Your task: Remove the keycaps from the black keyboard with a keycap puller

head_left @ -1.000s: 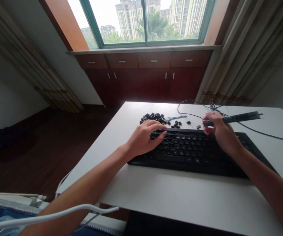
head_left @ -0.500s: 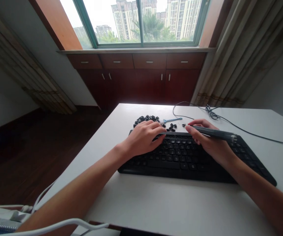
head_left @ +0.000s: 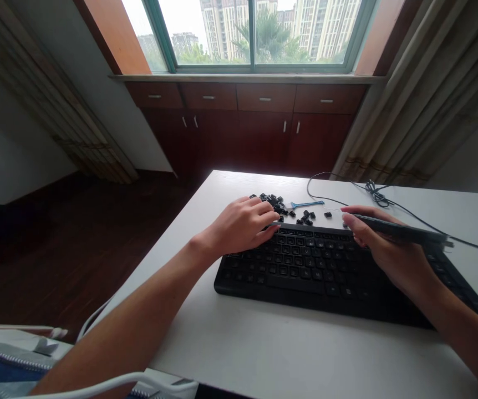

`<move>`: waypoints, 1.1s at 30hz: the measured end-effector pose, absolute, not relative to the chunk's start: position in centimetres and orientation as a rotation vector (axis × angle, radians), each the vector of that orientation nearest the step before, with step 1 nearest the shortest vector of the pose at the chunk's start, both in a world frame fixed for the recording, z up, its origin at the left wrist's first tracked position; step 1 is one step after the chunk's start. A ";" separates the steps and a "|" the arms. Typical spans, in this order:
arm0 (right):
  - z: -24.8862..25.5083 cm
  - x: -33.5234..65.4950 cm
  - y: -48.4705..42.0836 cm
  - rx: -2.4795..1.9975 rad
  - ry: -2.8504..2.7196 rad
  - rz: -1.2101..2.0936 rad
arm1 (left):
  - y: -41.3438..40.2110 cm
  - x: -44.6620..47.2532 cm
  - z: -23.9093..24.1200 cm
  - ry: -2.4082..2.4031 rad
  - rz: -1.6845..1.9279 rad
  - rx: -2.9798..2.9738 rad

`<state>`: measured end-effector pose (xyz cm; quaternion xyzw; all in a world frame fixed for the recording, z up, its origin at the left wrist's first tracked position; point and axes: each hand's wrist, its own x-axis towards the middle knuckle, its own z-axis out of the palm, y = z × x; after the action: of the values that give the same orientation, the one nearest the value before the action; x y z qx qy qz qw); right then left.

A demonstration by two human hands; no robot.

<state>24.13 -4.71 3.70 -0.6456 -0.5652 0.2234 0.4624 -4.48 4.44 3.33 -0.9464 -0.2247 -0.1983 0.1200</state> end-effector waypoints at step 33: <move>3.5 24.3 -5.5 -1.442 -1.722 0.404 | 2.6 -3.3 2.9 -0.622 -0.577 -2.837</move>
<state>24.34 -5.52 3.51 -0.5744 -0.6860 0.1609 0.4165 -3.32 2.65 2.89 -0.9542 -0.2092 -0.1941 0.0900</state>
